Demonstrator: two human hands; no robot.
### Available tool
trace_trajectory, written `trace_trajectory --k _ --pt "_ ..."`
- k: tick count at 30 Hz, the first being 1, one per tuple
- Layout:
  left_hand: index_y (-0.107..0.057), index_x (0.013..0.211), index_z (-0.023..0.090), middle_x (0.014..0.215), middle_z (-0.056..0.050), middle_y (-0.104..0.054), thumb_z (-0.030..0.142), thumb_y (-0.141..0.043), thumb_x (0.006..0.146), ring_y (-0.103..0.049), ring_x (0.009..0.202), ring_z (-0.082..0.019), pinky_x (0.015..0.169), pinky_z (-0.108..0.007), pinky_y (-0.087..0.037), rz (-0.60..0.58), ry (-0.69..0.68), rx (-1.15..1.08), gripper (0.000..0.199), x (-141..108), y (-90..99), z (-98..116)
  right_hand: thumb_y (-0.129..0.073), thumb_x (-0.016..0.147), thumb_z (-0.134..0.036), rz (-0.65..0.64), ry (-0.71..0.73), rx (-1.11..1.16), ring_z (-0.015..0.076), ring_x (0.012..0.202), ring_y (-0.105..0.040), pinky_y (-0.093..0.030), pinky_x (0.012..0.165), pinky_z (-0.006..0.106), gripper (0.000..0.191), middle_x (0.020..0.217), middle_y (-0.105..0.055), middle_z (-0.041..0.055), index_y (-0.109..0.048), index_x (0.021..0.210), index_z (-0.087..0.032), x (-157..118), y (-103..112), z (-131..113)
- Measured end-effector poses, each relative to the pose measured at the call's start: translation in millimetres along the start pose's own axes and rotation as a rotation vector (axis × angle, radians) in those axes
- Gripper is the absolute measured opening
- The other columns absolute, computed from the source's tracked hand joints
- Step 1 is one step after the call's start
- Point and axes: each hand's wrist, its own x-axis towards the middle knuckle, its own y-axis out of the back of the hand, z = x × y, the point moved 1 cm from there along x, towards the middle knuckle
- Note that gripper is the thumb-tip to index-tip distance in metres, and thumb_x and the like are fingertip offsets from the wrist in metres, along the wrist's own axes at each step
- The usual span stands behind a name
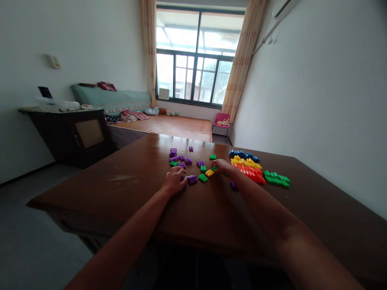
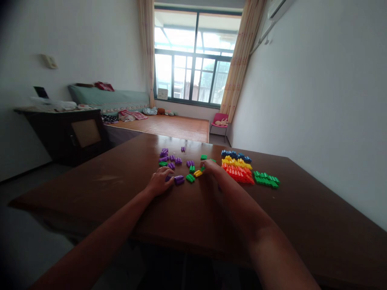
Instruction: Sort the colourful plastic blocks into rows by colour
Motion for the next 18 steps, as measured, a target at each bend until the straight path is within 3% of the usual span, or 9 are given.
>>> trace_trajectory --k 2,5,8,10,15,18 --pt "-0.064 0.102 0.023 0.119 -0.006 -0.058 0.031 -0.053 0.085 -0.048 0.118 -0.026 0.093 -0.042 -0.044 0.079 0.008 0.005 0.021 0 2.9 1 -0.076 0.066 -0.025 0.082 -0.068 0.075 0.0167 0.073 -0.063 -0.05 0.068 0.025 0.021 0.078 -0.068 0.0016 -0.065 0.083 -0.02 0 5 -3" --pt "-0.063 0.104 0.023 0.121 -0.006 -0.058 0.025 -0.049 0.088 -0.046 0.121 -0.024 0.098 -0.04 -0.041 0.179 0.003 0.011 0.021 2 6.4 3 -0.074 0.071 -0.036 0.157 -0.163 0.513 0.0147 0.07 -0.062 -0.051 0.065 0.026 0.027 0.077 -0.066 0.0014 -0.06 0.088 -0.019 0 4 -16" --pt "-0.062 0.109 0.023 0.12 -0.007 -0.06 0.03 -0.045 0.093 -0.047 0.122 -0.023 0.101 -0.037 -0.039 0.203 -0.027 -0.008 0.024 3 7.1 6 -0.078 0.066 -0.044 0.037 -0.119 1.002 0.0131 0.067 -0.062 -0.053 0.063 0.026 0.04 0.075 -0.065 0.0002 -0.058 0.092 -0.02 -2 -11 -40" --pt "-0.061 0.111 0.022 0.117 -0.007 -0.062 0.035 -0.044 0.094 -0.049 0.119 -0.022 0.102 -0.037 -0.038 0.172 -0.068 -0.023 0.026 3 5.8 7 -0.081 0.062 -0.046 -0.031 -0.088 1.181 0.0128 0.069 -0.063 -0.053 0.064 0.025 0.045 0.077 -0.066 0.0003 -0.059 0.091 -0.02 -5 -26 -57" --pt "-0.061 0.108 0.022 0.111 -0.005 -0.065 0.037 -0.044 0.095 -0.054 0.111 -0.022 0.096 -0.036 -0.04 0.117 -0.093 -0.042 0.026 2 2.0 5 -0.085 0.057 -0.043 -0.102 -0.073 1.297 0.0095 0.064 -0.059 -0.049 0.058 0.021 0.043 0.073 -0.065 -0.0005 -0.064 0.084 -0.017 -7 -49 -79" --pt "-0.063 0.102 0.022 0.106 -0.005 -0.066 0.034 -0.043 0.095 -0.055 0.106 -0.021 0.092 -0.035 -0.042 0.101 -0.078 -0.045 0.024 3 0.7 2 -0.088 0.05 -0.039 -0.005 -0.066 1.267 0.0115 0.066 -0.06 -0.049 0.058 0.022 0.046 0.075 -0.067 0.0008 -0.065 0.083 -0.016 -9 -41 -67"
